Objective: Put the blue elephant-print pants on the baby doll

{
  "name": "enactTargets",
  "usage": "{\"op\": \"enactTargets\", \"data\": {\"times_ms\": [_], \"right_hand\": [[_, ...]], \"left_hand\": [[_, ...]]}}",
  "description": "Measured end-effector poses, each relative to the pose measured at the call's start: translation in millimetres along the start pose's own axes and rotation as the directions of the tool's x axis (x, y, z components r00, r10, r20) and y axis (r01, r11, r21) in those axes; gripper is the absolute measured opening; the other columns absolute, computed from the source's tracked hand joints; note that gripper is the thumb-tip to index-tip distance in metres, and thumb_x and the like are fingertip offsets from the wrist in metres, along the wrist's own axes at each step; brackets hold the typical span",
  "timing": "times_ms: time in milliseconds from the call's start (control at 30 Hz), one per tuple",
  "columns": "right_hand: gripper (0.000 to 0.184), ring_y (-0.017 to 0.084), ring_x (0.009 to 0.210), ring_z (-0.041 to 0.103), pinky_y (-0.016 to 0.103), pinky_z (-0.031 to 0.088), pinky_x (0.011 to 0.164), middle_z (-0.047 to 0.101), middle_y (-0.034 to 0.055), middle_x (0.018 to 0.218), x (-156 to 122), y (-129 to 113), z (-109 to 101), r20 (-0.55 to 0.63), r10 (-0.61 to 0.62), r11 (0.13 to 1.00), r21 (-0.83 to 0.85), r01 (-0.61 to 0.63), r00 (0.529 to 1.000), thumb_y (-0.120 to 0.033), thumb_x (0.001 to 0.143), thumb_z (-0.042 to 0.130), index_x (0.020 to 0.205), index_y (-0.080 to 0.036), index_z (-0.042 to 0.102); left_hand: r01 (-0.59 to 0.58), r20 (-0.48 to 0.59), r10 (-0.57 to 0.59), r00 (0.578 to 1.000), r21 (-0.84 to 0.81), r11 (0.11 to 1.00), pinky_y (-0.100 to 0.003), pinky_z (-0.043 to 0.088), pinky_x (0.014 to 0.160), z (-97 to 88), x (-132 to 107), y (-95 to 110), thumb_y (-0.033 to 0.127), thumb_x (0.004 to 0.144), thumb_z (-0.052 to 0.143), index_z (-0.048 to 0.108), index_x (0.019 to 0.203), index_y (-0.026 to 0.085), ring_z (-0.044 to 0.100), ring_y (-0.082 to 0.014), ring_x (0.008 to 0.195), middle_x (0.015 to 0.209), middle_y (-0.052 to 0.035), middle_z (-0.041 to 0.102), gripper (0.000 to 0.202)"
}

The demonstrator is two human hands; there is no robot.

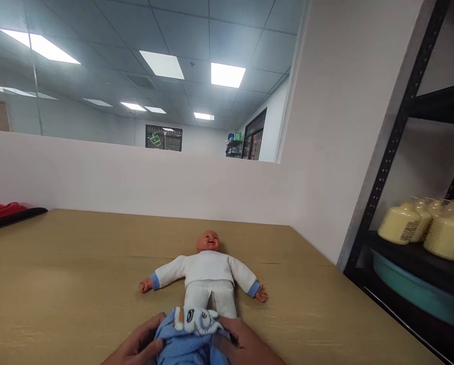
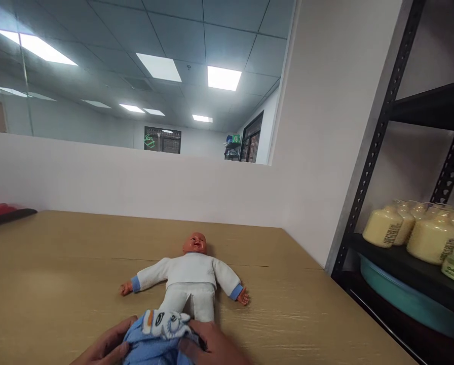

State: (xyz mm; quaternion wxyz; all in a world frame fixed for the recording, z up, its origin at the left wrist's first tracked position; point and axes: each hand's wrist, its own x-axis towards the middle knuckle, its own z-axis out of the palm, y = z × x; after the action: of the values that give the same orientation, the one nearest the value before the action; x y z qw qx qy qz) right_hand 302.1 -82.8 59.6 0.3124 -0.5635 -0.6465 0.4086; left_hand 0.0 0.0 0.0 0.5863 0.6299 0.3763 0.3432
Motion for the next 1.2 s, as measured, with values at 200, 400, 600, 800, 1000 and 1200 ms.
{"op": "enactTargets", "data": {"times_ms": [200,400,600,800,1000,1200], "right_hand": [[0.064,0.035,0.143,0.056,0.045,0.042,0.123,0.068,0.0141,0.148,23.3,14.1,14.2,-0.256,-0.108,0.993,0.014,0.116,0.961,-0.069,0.096,0.058,0.135,-0.02,0.074],[0.099,0.035,0.153,0.048,0.045,0.036,0.129,0.056,0.0187,0.161,41.6,13.9,-10.5,-0.204,-0.079,0.979,0.17,0.114,0.976,-0.079,0.08,0.074,0.153,-0.014,0.056],[0.088,0.036,0.14,0.06,0.045,0.045,0.121,0.065,0.0176,0.151,56.9,-17.6,-66.6,0.135,-0.277,0.96,-0.007,0.28,0.951,-0.068,0.076,0.085,0.146,-0.018,0.065],[0.066,0.033,0.123,0.064,0.048,0.047,0.115,0.074,0.0119,0.129,90.0,-11.0,-86.8,0.1,-0.374,0.927,0.031,0.373,0.922,-0.07,0.089,0.071,0.131,-0.019,0.072],[0.06,0.027,0.11,0.065,0.04,0.051,0.104,0.073,0.0079,0.115,115.2,20.9,-65.0,-0.077,-0.37,0.906,0.188,0.378,0.926,-0.073,0.096,0.062,0.126,-0.022,0.071],[0.059,0.022,0.09,0.061,0.037,0.052,0.093,0.067,0.0034,0.091,96.3,55.4,-86.7,-0.118,-0.243,0.969,0.011,0.246,0.963,-0.074,0.097,0.056,0.101,-0.018,0.073]], "left_hand": [[0.009,-0.176,-0.026,0.984,-0.093,0.996,-0.052,0.023,0.135,17.0,27.3,-3.6,0.1,0.066,0.071,0.063,0.147,0.014,0.035,-0.0434,0.158,0.166,-0.0204,0.047,0.119],[-0.104,-0.22,0.095,0.971,-0.03,0.994,-0.054,0.032,0.131,22.5,56.4,32.6,0.089,0.075,0.075,0.073,0.136,0.022,0.039,-0.0442,0.156,0.155,-0.0113,0.062,0.091],[-0.098,-0.07,0.113,0.991,0.186,0.978,-0.053,0.028,0.133,3.8,84.4,36.6,0.097,0.075,0.066,0.068,0.142,0.024,0.039,-0.0442,0.155,0.16,-0.0098,0.057,0.099],[-0.146,0.153,0.105,0.983,0.285,0.947,-0.05,0.037,0.127,1.1,96.0,55.1,0.085,0.091,0.061,0.066,0.14,0.025,0.049,-0.0403,0.146,0.149,-0.0081,0.065,0.077],[-0.062,0.296,0.002,0.955,0.194,0.979,-0.047,0.033,0.128,47.9,116.1,90.3,0.07,0.08,0.085,0.055,0.154,0.018,0.048,-0.0397,0.149,0.162,-0.0127,0.055,0.095],[0.057,0.248,-0.104,0.963,0.187,0.981,-0.045,0.044,0.117,58.9,143.2,88.5,0.059,0.069,0.083,0.07,0.134,0.01,0.056,-0.0432,0.137,0.141,-0.0143,0.071,0.083]]}}
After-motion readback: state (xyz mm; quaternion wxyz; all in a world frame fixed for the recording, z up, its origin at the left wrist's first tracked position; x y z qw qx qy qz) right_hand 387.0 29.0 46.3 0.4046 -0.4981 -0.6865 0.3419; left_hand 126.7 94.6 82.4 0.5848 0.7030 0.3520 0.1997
